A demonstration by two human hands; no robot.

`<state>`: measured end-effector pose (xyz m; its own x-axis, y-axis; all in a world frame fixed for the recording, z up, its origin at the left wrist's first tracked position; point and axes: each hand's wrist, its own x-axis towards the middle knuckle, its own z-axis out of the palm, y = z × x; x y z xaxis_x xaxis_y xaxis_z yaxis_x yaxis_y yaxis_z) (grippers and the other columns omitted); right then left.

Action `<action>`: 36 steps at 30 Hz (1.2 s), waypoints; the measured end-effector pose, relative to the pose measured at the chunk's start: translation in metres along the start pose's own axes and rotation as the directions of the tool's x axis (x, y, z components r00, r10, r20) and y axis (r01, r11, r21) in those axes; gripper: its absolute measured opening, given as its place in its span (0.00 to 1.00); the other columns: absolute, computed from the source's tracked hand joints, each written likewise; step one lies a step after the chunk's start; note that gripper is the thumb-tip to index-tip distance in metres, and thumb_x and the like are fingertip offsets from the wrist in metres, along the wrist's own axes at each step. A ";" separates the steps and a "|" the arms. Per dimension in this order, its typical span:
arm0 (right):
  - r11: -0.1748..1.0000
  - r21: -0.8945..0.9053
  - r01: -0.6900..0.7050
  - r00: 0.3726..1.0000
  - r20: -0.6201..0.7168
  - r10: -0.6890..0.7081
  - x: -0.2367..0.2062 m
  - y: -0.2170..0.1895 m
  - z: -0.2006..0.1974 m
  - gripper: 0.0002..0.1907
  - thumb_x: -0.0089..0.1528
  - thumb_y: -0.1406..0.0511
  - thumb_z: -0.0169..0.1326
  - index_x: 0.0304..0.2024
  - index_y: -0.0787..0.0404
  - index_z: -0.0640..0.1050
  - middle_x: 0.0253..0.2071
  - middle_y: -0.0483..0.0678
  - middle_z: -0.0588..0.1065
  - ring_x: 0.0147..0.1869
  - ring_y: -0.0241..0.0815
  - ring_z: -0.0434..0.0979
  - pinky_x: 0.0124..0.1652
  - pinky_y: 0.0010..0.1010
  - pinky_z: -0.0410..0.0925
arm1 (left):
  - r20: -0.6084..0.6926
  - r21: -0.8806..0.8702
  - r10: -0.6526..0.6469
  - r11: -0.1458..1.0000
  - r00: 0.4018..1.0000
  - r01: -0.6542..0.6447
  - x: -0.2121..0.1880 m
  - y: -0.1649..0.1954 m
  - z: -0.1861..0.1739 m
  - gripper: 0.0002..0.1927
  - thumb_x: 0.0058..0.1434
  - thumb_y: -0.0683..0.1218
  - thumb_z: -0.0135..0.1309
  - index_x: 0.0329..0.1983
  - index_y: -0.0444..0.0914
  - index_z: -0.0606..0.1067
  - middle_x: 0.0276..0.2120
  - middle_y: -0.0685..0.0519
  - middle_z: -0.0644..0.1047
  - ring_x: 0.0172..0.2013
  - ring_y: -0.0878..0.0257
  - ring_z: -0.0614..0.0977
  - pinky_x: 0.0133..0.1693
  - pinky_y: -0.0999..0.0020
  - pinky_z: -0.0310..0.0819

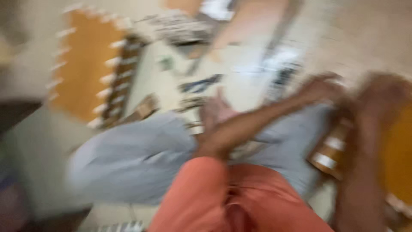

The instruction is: The person sits on the floor and applies white masking tape to the edges of a rectangular wooden board. They tear off pieces of tape and press them along the perimeter, occasionally using a metal ruler to smooth the tape. The person works on multiple sides of the board, ensuring the edges are fully covered.

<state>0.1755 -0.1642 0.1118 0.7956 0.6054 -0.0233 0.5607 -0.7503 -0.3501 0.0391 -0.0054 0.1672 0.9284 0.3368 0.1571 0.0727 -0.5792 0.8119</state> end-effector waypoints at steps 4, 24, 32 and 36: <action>0.944 0.329 -0.029 0.994 -0.089 0.061 -0.021 0.030 -0.041 0.41 0.59 0.59 0.65 0.71 0.66 0.65 0.78 0.64 0.52 0.83 0.60 0.47 0.76 0.46 0.48 | 0.047 -0.143 -0.015 0.989 0.999 0.022 0.020 0.005 0.034 0.24 0.70 0.53 0.49 0.67 0.42 0.68 0.56 0.44 0.78 0.54 0.51 0.82 0.56 0.56 0.77; 0.640 0.766 -0.051 0.944 -0.172 0.281 0.022 0.018 -0.095 0.07 0.63 0.69 0.60 0.31 0.64 0.76 0.76 0.58 0.58 0.78 0.55 0.60 0.69 0.39 0.62 | 0.343 0.088 -0.144 0.989 0.928 0.121 0.113 0.047 0.040 0.19 0.64 0.57 0.55 0.44 0.37 0.81 0.38 0.42 0.82 0.40 0.50 0.83 0.44 0.55 0.76; 0.890 0.388 -0.239 0.928 -0.177 0.327 0.030 0.023 -0.106 0.24 0.57 0.59 0.71 0.38 0.71 0.73 0.72 0.60 0.60 0.70 0.55 0.69 0.65 0.43 0.66 | 0.461 -0.155 -0.280 0.909 0.842 0.387 0.124 0.027 0.046 0.17 0.64 0.54 0.55 0.29 0.35 0.81 0.19 0.50 0.78 0.18 0.61 0.77 0.27 0.63 0.73; 0.906 0.412 -0.098 0.990 -0.053 0.131 0.045 0.044 -0.109 0.34 0.60 0.56 0.67 0.63 0.61 0.71 0.67 0.59 0.66 0.69 0.56 0.65 0.63 0.45 0.61 | 0.493 -0.295 -0.330 0.807 0.805 0.511 0.124 0.024 0.045 0.13 0.62 0.50 0.56 0.30 0.36 0.82 0.18 0.51 0.78 0.17 0.62 0.73 0.23 0.62 0.67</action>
<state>0.2611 -0.1995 0.1977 0.8730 0.4874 -0.0196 0.3359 -0.6298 -0.7003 0.1723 -0.0108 0.1805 0.9032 0.0960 -0.4183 0.4257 -0.0763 0.9017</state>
